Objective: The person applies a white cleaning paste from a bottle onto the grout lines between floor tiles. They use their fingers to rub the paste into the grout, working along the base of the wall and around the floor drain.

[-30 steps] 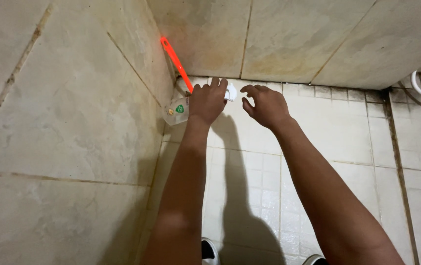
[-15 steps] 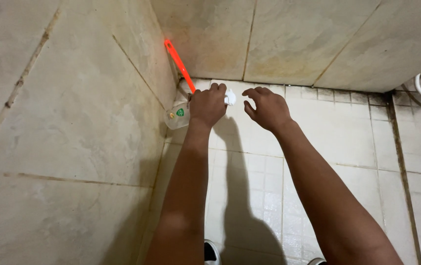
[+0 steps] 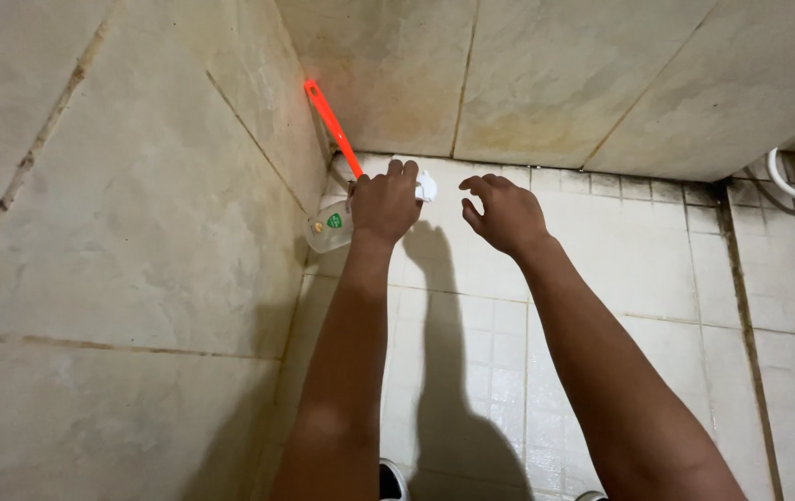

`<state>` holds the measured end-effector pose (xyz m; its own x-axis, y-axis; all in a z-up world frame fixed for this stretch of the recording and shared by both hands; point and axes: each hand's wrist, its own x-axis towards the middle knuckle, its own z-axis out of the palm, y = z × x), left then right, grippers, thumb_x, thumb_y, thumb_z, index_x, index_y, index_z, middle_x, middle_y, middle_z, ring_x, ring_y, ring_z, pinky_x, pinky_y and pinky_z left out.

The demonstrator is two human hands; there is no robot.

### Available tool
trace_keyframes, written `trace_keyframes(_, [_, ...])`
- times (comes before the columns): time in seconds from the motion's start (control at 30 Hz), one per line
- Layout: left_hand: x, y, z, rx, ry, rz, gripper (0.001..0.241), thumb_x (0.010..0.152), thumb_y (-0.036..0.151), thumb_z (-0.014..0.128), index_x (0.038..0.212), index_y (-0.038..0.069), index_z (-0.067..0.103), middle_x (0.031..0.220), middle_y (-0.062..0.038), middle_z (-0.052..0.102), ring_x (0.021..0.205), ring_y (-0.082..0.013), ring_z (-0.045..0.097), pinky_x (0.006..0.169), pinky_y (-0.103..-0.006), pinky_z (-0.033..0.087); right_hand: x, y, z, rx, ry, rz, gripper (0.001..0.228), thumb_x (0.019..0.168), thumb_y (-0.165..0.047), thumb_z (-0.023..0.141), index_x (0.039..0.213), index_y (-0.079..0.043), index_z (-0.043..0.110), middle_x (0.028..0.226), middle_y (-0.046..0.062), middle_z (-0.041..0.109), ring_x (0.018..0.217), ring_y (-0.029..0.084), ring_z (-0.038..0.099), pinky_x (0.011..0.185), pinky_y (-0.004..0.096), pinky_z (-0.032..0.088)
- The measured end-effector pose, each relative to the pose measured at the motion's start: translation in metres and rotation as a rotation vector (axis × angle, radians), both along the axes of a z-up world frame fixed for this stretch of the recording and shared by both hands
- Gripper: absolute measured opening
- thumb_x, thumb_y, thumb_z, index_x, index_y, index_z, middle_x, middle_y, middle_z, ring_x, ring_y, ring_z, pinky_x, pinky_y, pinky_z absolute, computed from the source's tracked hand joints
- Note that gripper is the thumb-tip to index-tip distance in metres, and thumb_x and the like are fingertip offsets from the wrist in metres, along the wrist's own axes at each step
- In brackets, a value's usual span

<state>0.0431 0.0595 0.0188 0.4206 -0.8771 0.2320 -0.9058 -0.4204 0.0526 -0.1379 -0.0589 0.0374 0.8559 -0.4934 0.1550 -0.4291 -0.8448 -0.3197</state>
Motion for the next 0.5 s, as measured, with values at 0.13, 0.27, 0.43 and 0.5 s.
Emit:
trace_keyframes(0.13, [-0.003, 0.003, 0.009, -0.016, 0.005, 0.016, 0.032, 0.079, 0.027, 0.075, 0.102, 0.009, 0.062, 0.098, -0.011, 0.069, 0.070, -0.0319, 0.073, 0.066, -0.0535, 0.054, -0.003, -0.002, -0.002, -0.003, -0.027, 0.001, 0.027, 0.097, -0.027, 0.065, 0.121, -0.016, 0.069, 0.107, 0.008, 0.073, 0.093, 0.028, 0.070, 0.080, 0.044, 0.057])
trace_keyframes(0.27, [-0.002, -0.002, -0.003, 0.024, 0.029, 0.026, 0.027, 0.083, 0.025, 0.074, 0.102, 0.010, 0.062, 0.097, -0.009, 0.069, 0.072, -0.0309, 0.073, 0.068, -0.0537, 0.054, -0.007, -0.001, 0.000, 0.036, 0.012, -0.030, 0.027, 0.098, -0.027, 0.064, 0.122, -0.017, 0.068, 0.108, 0.008, 0.073, 0.094, 0.029, 0.070, 0.081, 0.044, 0.057])
trace_keyframes(0.43, [-0.013, -0.008, -0.001, -0.054, 0.028, -0.044, 0.029, 0.079, 0.025, 0.075, 0.100, 0.010, 0.063, 0.094, -0.009, 0.069, 0.070, -0.0300, 0.073, 0.069, -0.0513, 0.054, -0.011, -0.006, -0.008, 0.033, 0.046, -0.053, 0.027, 0.097, -0.028, 0.064, 0.122, -0.017, 0.069, 0.108, 0.007, 0.073, 0.092, 0.029, 0.071, 0.079, 0.044, 0.057])
trace_keyframes(0.5, [-0.016, -0.014, -0.005, -0.091, 0.017, -0.075, 0.027, 0.080, 0.025, 0.074, 0.101, 0.010, 0.063, 0.093, -0.009, 0.070, 0.069, -0.0298, 0.072, 0.069, -0.0498, 0.054, -0.015, -0.006, -0.008, 0.046, 0.067, -0.061, 0.028, 0.098, -0.029, 0.063, 0.123, -0.018, 0.068, 0.107, 0.007, 0.073, 0.087, 0.028, 0.071, 0.078, 0.043, 0.057])
